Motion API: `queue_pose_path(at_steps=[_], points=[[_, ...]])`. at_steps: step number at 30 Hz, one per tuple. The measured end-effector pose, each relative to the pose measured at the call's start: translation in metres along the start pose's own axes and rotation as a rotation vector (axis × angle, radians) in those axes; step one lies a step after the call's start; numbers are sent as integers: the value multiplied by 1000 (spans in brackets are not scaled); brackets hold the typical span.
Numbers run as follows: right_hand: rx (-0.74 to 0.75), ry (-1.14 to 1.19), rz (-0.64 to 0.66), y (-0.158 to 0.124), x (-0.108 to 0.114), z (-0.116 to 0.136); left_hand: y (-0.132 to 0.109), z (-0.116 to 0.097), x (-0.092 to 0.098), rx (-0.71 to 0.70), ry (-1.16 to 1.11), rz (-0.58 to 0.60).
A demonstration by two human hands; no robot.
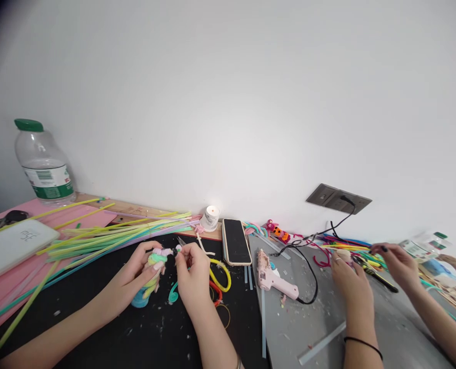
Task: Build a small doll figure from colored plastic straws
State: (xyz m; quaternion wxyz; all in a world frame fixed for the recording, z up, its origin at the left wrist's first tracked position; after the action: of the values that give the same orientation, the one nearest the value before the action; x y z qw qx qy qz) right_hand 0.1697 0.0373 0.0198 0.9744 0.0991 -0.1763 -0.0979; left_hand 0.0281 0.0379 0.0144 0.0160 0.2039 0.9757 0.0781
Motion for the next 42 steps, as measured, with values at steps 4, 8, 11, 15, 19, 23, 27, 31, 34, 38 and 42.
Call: queue_pose_path(at_steps=[4,8,11,15,19,23,27,31,34,38,42], points=[[-15,0,-1,1,0,0,0,0,1,-3,8,-7],[-29,41,6,1,-1,2,0,-2,0,-4,-7,11],[-37,80,14,0,-1,3,0,-3,0,-2,-17,15],[-41,126,36,0,-1,3,0,-1,0,-2,-37,26],[-57,157,51,0,-2,3,0,2,0,-1,-57,44],[-46,164,73,0,-3,3,1,3,1,-27,-31,43],[-6,101,58,-2,-2,4,1,1,2,-38,-13,31],[25,25,6,-5,2,7,1,-2,2,-37,8,31],[41,1,-26,-6,4,11,1,-2,2,-40,13,27],[69,-22,-8,-7,3,15,2,0,2,-41,10,26],[84,-49,4,-7,1,16,1,-1,2,-35,30,23]])
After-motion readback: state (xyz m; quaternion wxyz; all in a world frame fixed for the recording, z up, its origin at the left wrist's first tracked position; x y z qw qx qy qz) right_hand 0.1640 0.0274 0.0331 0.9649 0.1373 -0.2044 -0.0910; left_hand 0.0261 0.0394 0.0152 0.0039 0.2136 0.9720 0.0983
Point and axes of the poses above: each hand's wrist, its own y-axis towards the middle knuckle, its own x-axis out of the back of the hand, z = x × y, the point moved 5 cm from there along y, towards the middle knuckle, and after that the axes turned 6 degrees about -x, right-handed, at the moved point
